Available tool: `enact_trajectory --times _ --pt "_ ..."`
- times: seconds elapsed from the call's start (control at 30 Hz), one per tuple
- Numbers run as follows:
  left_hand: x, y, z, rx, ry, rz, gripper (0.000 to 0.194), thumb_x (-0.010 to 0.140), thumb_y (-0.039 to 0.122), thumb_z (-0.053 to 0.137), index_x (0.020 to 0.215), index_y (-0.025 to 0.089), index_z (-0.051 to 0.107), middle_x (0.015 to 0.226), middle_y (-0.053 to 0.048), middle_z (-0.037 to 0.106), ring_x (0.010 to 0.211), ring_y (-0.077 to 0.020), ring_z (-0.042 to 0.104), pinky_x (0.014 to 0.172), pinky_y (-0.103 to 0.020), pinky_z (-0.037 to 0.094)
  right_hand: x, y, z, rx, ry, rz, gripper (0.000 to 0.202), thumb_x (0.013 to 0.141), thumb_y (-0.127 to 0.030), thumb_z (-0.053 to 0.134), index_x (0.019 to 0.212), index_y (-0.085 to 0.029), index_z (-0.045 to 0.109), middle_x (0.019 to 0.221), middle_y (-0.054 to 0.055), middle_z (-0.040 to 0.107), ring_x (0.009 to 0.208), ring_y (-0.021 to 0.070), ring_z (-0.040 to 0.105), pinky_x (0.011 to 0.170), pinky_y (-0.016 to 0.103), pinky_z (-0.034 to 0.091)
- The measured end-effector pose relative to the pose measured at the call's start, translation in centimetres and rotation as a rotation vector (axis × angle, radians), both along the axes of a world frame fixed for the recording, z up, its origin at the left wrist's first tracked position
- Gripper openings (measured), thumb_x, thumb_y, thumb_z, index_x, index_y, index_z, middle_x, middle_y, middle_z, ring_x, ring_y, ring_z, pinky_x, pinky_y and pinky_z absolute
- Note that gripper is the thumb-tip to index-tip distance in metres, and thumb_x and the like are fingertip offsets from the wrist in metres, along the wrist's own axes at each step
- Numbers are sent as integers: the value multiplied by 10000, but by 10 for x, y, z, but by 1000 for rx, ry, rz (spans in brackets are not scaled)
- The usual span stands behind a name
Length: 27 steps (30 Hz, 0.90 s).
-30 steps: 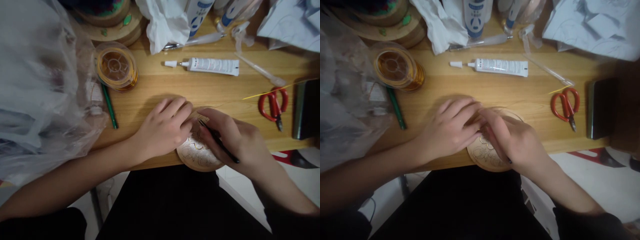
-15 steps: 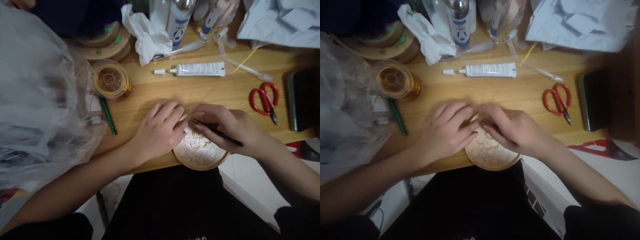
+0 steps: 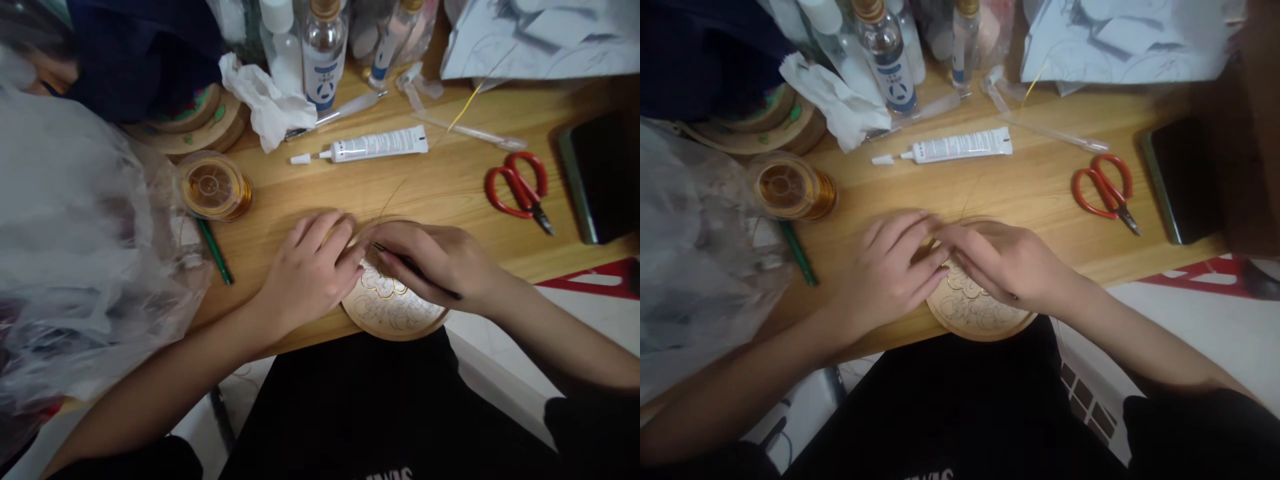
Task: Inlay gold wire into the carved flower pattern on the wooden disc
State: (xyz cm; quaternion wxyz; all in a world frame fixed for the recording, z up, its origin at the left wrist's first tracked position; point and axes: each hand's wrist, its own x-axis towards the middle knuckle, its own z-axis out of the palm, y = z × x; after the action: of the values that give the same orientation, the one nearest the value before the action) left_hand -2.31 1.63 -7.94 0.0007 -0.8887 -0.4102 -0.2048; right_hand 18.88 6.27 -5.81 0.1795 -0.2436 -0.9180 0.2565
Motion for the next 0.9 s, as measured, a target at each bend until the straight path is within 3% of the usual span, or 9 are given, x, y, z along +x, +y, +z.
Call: enact_trajectory --times 0.07,0.13,0.23,0.33,0.5,0.63,0.77,0.9 --pt "0 -1 0 -5 23 14 228 943 292 590 1059 126 694 1196 -153 696 1121 -329 644 900 -449 531 0 3 2 33 -37 51 304 959 -123 496 1262 -108 520 1085 135 725 1039 235 707 806 355 616" --pt "0 -2 0 -18 28 17 212 950 298 577 997 131 698 1217 -150 686 1136 -315 631 915 -444 524 -1 6 5 97 -64 97 273 973 -147 471 1226 -139 574 1042 114 738 1037 248 709 831 380 612" --pt "0 -2 0 -41 23 10 206 950 286 570 958 123 697 1237 -159 671 1151 -309 617 926 -448 517 -3 10 8 195 -115 173 310 1013 -181 361 1149 -182 639 902 62 744 943 213 721 855 380 602" --pt "0 -2 1 -18 25 16 204 942 278 570 958 123 703 1225 -158 677 1140 -308 621 924 -445 520 -4 13 7 261 -119 221 349 1024 -172 310 1113 -141 646 845 66 730 905 195 712 826 354 591" --pt "0 0 2 13 38 2 216 936 280 586 1048 137 703 1195 -144 693 1135 -301 625 916 -434 526 10 16 3 166 -15 77 216 978 -202 476 1166 -168 578 919 45 730 772 145 689 651 258 539" --pt "1 0 1 26 36 -9 218 930 265 603 1063 122 700 1220 -149 691 1125 -315 636 913 -441 527 25 20 11 29 43 10 273 960 -271 562 1225 -205 561 787 -16 695 620 102 627 539 211 475" --pt "2 -1 2 43 55 -16 219 931 257 604 1077 117 688 1202 -133 700 1116 -298 644 913 -419 530 30 27 22 -66 110 71 221 970 -272 561 1170 -228 643 899 8 727 775 106 679 674 228 534" --pt "2 -2 2 53 64 -18 224 932 264 603 1082 115 677 1186 -128 702 1120 -298 641 914 -418 529 24 38 35 74 91 74 199 965 -336 562 1071 -278 719 1000 10 758 953 133 697 819 298 550"
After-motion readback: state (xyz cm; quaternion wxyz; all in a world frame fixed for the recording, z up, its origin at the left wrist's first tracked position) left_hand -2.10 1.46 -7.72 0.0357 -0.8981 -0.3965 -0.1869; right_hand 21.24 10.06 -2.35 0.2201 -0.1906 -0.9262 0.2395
